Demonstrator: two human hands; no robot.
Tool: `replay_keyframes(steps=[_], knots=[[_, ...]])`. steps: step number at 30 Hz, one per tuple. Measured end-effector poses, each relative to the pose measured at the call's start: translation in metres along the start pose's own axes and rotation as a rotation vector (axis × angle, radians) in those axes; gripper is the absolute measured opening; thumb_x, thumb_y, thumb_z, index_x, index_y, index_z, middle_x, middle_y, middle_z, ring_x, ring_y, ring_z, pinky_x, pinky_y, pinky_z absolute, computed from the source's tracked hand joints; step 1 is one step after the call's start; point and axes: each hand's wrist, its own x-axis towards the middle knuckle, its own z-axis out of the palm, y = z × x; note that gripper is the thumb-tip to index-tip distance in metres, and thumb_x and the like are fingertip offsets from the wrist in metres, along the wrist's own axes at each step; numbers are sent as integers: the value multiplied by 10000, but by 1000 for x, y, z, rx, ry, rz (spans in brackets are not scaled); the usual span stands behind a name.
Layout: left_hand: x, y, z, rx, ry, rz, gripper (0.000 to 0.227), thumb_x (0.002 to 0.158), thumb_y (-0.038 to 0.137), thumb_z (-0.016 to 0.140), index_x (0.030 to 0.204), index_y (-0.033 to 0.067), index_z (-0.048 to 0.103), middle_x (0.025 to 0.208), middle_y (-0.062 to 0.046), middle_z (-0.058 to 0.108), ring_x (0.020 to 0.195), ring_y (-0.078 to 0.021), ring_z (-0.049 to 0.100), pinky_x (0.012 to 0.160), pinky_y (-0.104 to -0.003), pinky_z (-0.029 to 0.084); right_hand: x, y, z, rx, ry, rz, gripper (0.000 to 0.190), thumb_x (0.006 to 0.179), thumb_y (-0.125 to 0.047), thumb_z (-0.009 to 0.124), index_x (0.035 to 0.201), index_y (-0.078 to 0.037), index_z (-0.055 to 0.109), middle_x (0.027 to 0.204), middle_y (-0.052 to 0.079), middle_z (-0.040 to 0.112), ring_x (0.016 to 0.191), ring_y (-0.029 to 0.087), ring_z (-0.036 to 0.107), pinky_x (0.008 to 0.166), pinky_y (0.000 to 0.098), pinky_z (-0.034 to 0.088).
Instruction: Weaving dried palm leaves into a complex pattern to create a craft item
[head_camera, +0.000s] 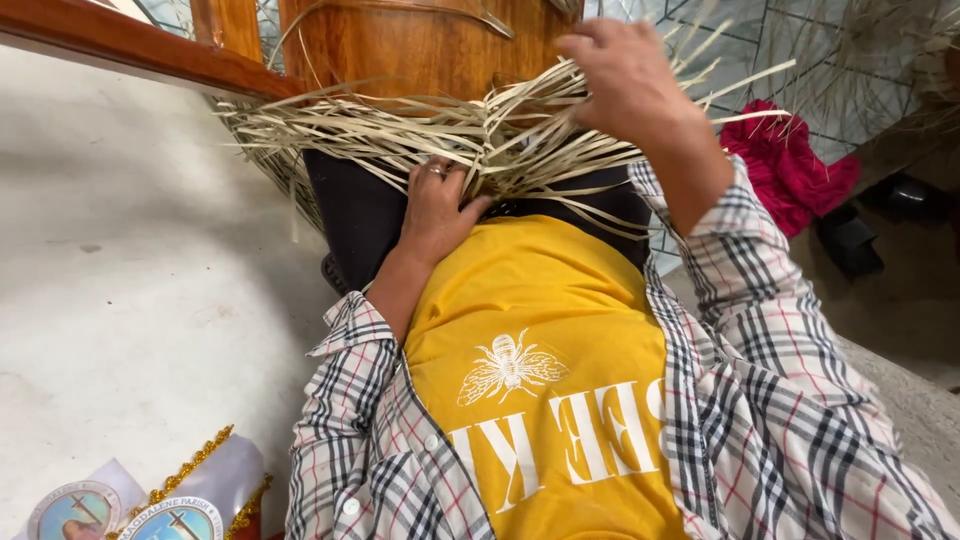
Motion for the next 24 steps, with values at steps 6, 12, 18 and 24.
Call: replay_keyframes(steps=[6, 12, 18, 24], knots=[[8, -4, -11, 351, -279, -74, 734, 789, 334, 846, 1449, 190, 558, 1569, -150, 443, 1429, -441, 369, 1141, -741, 222, 51, -11, 74, -59, -272, -128, 1124, 847, -244, 759, 1699, -210, 27, 1767, 89, 164, 1611, 313, 117, 1257, 670, 35], [35, -27, -12, 590, -682, -184, 491, 1029, 111, 510, 1509, 214, 512, 1623, -85, 476, 1455, -416, 437, 1210, -748, 152, 23, 13, 84, -72, -471, 149, 95, 1069, -58, 595, 1009, -118, 637, 754, -23, 552, 601, 86, 470, 673, 221, 527], [26, -103, 19, 518, 53, 188, 266, 700, 24, 831, 893, 120, 675, 741, -80, 607, 696, -320, 645, 700, -448, 554, -79, 88, -3, -225, -440, 466, 344, 1019, -266, 654, 1344, -188, 735, 1164, 96, 812, 1033, 297, 756, 936, 479, 592], [54, -8, -85, 322, -662, -284, 1038, 812, 448, 872, 1652, 238, 301, 1728, -77, 258, 1520, -516, 253, 1156, -772, 219, -140, 59, -65, 366, -232, 568, 949, 826, -301, 783, 1663, -137, 368, 1713, 128, 303, 1199, 439, 565, 976, 589, 478]])
